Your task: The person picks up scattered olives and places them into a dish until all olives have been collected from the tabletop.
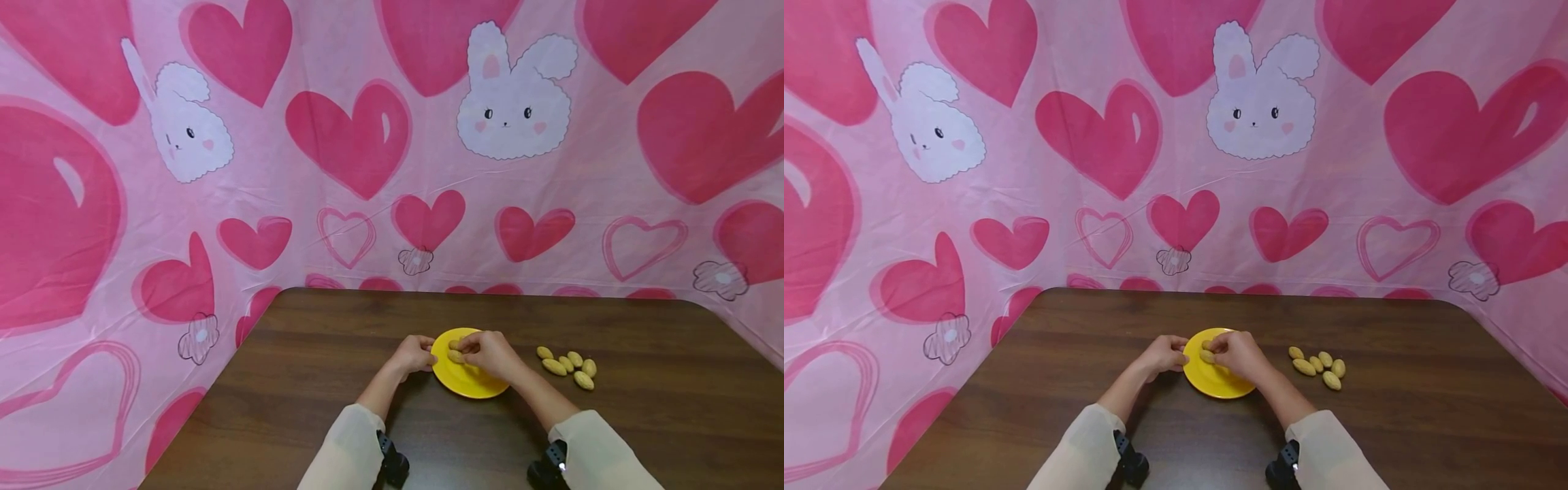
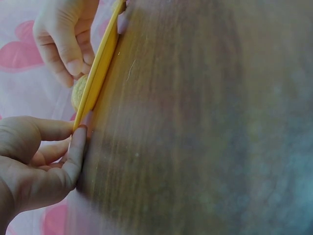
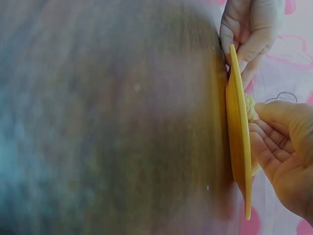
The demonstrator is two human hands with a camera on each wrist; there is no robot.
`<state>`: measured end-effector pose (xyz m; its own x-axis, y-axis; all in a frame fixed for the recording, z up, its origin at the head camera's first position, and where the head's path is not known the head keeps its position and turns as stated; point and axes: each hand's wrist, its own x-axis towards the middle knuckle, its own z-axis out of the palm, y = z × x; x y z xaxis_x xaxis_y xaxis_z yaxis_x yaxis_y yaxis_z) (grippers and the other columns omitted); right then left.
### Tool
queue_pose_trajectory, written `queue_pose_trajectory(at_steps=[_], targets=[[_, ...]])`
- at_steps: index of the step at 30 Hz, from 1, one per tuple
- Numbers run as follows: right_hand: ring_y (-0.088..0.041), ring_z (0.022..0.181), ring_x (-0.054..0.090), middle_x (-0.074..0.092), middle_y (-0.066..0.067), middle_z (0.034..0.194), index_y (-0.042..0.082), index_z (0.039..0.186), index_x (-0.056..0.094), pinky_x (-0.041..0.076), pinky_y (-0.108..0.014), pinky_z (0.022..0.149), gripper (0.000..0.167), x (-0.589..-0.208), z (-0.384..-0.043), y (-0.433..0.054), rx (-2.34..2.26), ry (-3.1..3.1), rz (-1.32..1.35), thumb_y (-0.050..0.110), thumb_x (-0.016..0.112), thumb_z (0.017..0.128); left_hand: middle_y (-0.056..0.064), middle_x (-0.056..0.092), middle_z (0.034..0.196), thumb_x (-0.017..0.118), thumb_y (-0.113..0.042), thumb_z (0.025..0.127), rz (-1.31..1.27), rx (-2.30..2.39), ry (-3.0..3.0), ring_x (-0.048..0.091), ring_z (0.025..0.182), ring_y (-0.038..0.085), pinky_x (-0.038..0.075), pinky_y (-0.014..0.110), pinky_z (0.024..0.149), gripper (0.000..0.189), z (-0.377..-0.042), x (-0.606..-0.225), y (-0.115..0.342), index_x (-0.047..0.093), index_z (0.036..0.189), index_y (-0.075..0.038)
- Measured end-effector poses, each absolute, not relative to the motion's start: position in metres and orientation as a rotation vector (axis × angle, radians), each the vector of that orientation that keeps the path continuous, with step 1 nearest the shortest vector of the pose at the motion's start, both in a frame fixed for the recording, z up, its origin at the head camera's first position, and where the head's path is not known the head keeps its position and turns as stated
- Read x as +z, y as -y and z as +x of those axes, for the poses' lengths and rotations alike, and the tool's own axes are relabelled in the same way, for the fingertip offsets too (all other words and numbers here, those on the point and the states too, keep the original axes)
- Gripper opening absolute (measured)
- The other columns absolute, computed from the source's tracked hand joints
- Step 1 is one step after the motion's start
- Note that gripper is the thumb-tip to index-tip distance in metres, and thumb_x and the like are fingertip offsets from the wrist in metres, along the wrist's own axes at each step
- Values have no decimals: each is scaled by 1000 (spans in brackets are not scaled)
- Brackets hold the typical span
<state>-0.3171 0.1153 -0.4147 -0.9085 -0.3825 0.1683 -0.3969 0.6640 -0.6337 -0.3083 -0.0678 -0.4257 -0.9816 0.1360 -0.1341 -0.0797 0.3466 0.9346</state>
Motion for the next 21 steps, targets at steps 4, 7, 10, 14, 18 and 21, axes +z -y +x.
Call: queue_pose_trajectory(at_steps=[4, 7, 10, 14, 18, 21], targets=[[-13, 69, 55, 63, 0, 79, 5, 88, 72, 54, -28, 67, 12, -411, -316, -117, 1121, 2840, 644, 0, 72, 76, 10, 58, 90, 59, 12, 82, 51, 1695, -2415, 61, 78, 20, 56, 33, 69, 35, -309, -426, 68, 57, 117, 10], [-13, 70, 56, 63, 1, 78, 5, 90, 72, 54, -28, 68, 14, -409, -316, -120, 1131, 2848, 610, 1, 71, 77, 10, 58, 89, 59, 12, 82, 46, 1699, -2413, 61, 78, 20, 56, 33, 69, 35, -310, -427, 69, 56, 117, 10], [-15, 71, 57, 64, -1, 80, 3, 92, 71, 54, -29, 68, 15, -407, -315, -125, 1125, 2834, 617, 1, 71, 77, 10, 58, 90, 60, 12, 82, 49, 1695, -2422, 61, 79, 20, 56, 33, 69, 35, -310, -427, 68, 57, 117, 10], [-16, 72, 58, 65, -3, 84, 1, 94, 70, 55, -30, 68, 17, -407, -314, -133, 1113, 2824, 611, 2, 71, 77, 10, 58, 90, 60, 12, 82, 50, 1689, -2429, 61, 79, 21, 56, 34, 69, 35, -310, -427, 67, 57, 116, 10], [-17, 73, 58, 65, -4, 84, -1, 95, 70, 55, -30, 67, 18, -406, -313, -142, 1081, 2819, 610, 2, 71, 78, 11, 58, 91, 60, 12, 82, 52, 1691, -2426, 62, 79, 21, 56, 34, 69, 35, -310, -427, 67, 56, 117, 11], [-17, 72, 59, 65, -5, 82, -2, 93, 70, 55, -30, 65, 16, -404, -312, -148, 1059, 2800, 632, 2, 71, 78, 11, 58, 91, 60, 11, 82, 53, 1689, -2426, 62, 80, 22, 56, 34, 69, 36, -310, -427, 67, 56, 117, 10]])
